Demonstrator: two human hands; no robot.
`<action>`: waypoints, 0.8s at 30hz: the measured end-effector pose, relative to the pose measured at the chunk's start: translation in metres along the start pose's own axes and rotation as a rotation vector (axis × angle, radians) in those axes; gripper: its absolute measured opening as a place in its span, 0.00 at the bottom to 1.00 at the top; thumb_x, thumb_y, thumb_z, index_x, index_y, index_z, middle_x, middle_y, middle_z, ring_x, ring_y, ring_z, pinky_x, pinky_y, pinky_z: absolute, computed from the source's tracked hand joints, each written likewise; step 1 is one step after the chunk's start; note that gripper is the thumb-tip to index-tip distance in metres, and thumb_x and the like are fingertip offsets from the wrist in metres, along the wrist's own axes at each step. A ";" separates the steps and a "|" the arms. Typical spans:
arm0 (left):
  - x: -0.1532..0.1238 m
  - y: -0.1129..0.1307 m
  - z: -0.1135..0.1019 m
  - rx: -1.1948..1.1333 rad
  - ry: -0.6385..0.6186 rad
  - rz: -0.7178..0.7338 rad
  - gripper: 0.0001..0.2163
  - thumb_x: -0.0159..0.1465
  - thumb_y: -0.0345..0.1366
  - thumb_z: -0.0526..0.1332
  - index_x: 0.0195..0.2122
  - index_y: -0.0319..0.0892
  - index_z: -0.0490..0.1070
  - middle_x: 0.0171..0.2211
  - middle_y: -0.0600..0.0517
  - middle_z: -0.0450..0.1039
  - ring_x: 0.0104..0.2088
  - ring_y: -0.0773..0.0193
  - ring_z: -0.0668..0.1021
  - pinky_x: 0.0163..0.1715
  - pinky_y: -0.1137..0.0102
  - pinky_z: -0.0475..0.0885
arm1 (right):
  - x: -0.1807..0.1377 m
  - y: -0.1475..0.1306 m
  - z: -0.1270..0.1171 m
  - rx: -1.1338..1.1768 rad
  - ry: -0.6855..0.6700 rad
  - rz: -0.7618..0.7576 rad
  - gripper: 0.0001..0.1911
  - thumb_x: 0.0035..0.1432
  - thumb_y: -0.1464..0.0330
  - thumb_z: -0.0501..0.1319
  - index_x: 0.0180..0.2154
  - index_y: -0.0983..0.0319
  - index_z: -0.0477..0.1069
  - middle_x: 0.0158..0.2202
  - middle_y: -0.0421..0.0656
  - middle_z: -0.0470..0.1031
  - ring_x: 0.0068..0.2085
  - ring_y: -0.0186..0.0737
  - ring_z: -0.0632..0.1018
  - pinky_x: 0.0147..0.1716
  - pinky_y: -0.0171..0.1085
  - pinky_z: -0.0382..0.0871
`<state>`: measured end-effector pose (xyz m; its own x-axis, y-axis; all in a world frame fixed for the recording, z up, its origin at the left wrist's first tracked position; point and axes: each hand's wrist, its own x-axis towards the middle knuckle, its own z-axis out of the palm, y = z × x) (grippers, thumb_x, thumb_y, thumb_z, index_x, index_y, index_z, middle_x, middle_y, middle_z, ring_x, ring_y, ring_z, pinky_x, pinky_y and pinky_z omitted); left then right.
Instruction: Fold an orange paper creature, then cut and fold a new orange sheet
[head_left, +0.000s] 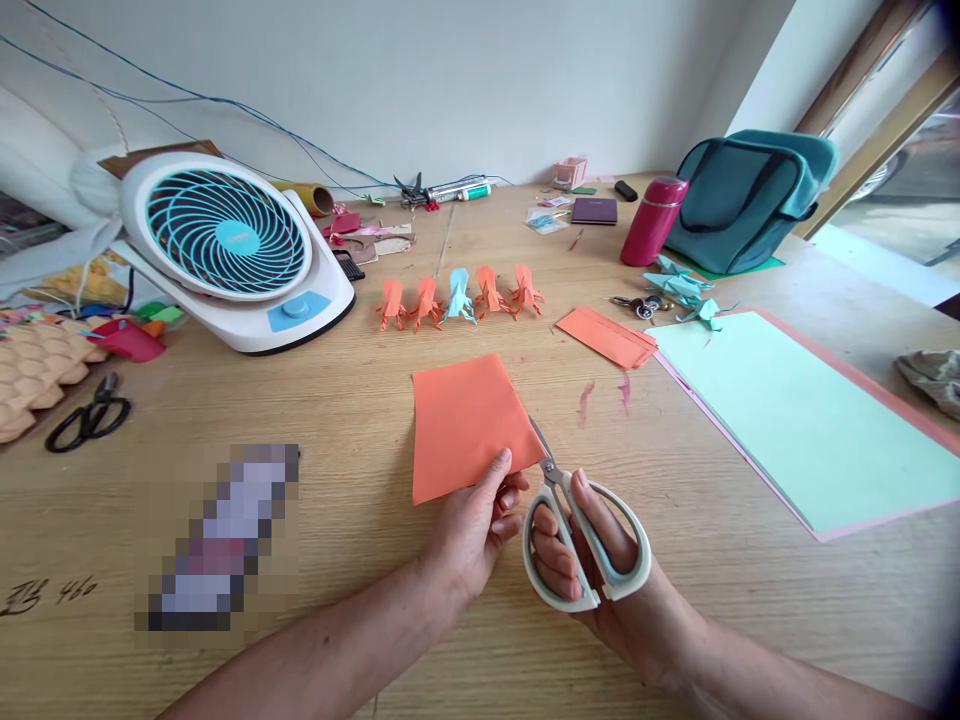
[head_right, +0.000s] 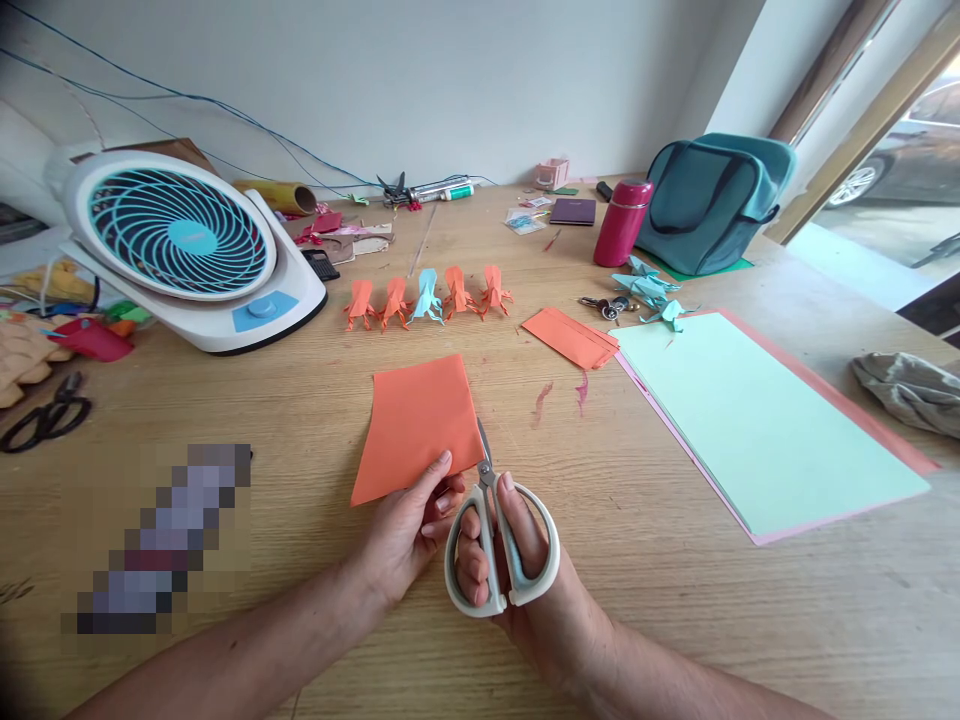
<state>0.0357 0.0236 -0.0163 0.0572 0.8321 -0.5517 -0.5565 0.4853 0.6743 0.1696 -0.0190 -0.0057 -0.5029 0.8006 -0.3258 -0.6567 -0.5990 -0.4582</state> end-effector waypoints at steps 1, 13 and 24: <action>-0.001 0.000 0.000 0.002 0.002 -0.001 0.16 0.52 0.43 0.72 0.28 0.37 0.68 0.26 0.54 0.68 0.20 0.77 0.62 0.13 0.83 0.53 | 0.000 0.000 0.000 -0.002 -0.001 0.003 0.30 0.66 0.47 0.45 0.33 0.64 0.71 0.21 0.39 0.65 0.22 0.30 0.64 0.24 0.31 0.54; -0.007 -0.001 0.002 0.043 0.024 -0.083 0.20 0.49 0.47 0.72 0.25 0.35 0.69 0.20 0.57 0.62 0.18 0.78 0.59 0.15 0.81 0.53 | 0.002 -0.004 0.000 0.000 0.002 0.020 0.31 0.66 0.47 0.44 0.33 0.65 0.71 0.22 0.40 0.65 0.23 0.30 0.65 0.25 0.30 0.57; -0.007 -0.001 0.002 0.041 0.022 -0.081 0.20 0.48 0.47 0.73 0.25 0.36 0.68 0.20 0.57 0.63 0.18 0.79 0.58 0.15 0.81 0.53 | 0.002 -0.003 -0.002 0.074 -0.024 0.033 0.27 0.68 0.51 0.47 0.34 0.66 0.70 0.22 0.40 0.66 0.23 0.30 0.66 0.24 0.29 0.57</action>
<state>0.0378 0.0176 -0.0117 0.0824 0.7840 -0.6153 -0.5161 0.5617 0.6466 0.1719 -0.0158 -0.0066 -0.5378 0.7804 -0.3189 -0.6788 -0.6252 -0.3852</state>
